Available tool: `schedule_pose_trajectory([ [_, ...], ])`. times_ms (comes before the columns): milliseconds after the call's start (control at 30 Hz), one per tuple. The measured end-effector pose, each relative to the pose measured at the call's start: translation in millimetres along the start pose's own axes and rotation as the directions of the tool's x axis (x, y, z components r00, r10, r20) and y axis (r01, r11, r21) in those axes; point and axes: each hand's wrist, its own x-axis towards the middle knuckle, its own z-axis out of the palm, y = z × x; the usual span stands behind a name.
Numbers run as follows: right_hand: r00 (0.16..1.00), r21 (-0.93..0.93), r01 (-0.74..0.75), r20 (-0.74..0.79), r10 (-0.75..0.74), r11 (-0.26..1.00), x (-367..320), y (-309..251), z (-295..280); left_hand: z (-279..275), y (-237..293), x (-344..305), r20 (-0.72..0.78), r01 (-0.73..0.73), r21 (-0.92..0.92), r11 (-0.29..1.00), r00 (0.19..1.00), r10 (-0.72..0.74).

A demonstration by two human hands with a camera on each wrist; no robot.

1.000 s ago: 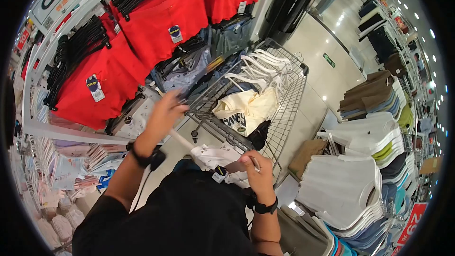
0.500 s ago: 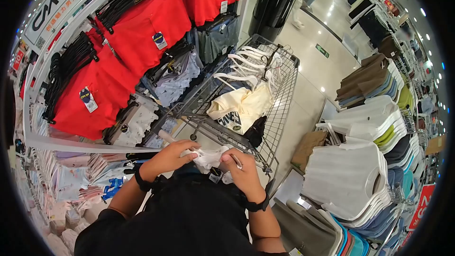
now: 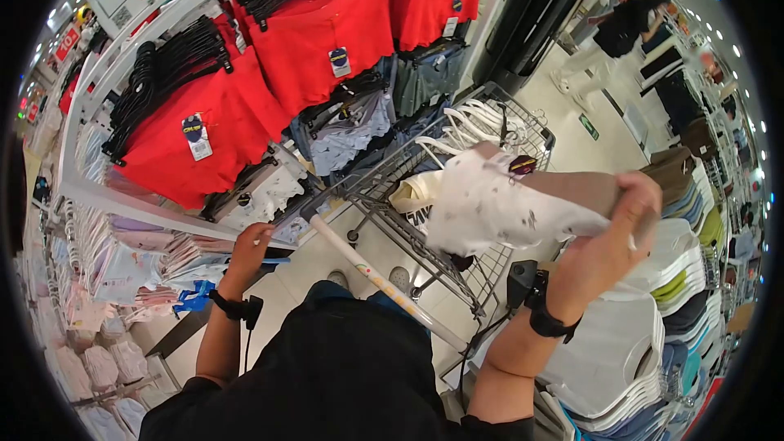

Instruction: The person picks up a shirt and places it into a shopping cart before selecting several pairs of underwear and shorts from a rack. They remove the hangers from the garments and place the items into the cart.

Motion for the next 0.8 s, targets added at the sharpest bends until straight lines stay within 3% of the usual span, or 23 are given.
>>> schedule_pose_trajectory([
  [33,0.998,-0.096,0.016,0.067,-0.009,0.995,0.2,9.2,2.1,-6.0,-16.0,-3.3,-0.015,0.041,0.019,0.999,0.999,-0.041],
  [133,0.919,-0.449,-0.026,0.342,0.198,0.893,-23.5,63.8,3.8,-21.4,-57.7,-12.8,-0.052,0.159,0.048,0.986,0.986,-0.157],
  [167,0.821,-0.387,-0.264,0.391,0.417,0.883,-39.8,94.0,-2.4,-24.9,-70.6,-16.0,-0.057,0.195,0.044,0.98,0.98,-0.192],
  [233,0.796,-0.453,-0.173,0.458,0.395,0.875,-75.3,143.1,-16.7,-28.7,-89.5,-21.1,-0.065,0.225,0.031,0.974,0.973,-0.223],
  [333,0.718,-0.381,-0.371,0.46,0.522,0.847,-101.5,138.8,-26.3,-31.7,-90.5,-20.3,-0.047,0.239,0.021,0.971,0.97,-0.238],
  [433,0.633,-0.474,-0.35,0.516,0.577,0.808,-110.3,139.1,-42.7,-26.6,-85.8,-10.6,0.001,0.231,-0.011,0.973,0.973,-0.231],
  [533,0.588,-0.559,-0.379,0.47,0.659,0.737,-120.4,159.4,-69.8,-12.7,-80.4,6.8,0.031,0.149,0.005,0.989,0.988,-0.15],
  [567,0.616,-0.616,-0.307,0.452,0.645,0.725,-129.1,176.7,-87.4,-8.1,-80.1,12.7,0.051,0.131,-0.01,0.991,0.99,-0.13],
  [600,0.674,-0.726,-0.133,0.433,0.598,0.675,-143.3,199.3,-110.7,-3.3,-80.5,18.6,0.07,0.113,-0.025,0.993,0.991,-0.111],
  [667,0.759,-0.865,0.203,0.435,0.485,0.459,-181.9,234.6,-160.8,3.3,-78.1,29.7,0.111,0.106,-0.047,0.993,0.989,-0.1],
  [733,0.664,-0.953,0.157,0.296,0.686,0.26,-219.1,229.9,-194.8,6.0,-72.4,40.4,0.157,0.126,-0.056,0.99,0.981,-0.116],
  [800,0.511,-0.953,-0.173,0.129,0.85,0.248,-242.4,235.9,-227.2,13.0,-75.9,51.3,0.185,0.123,-0.071,0.99,0.977,-0.108],
])
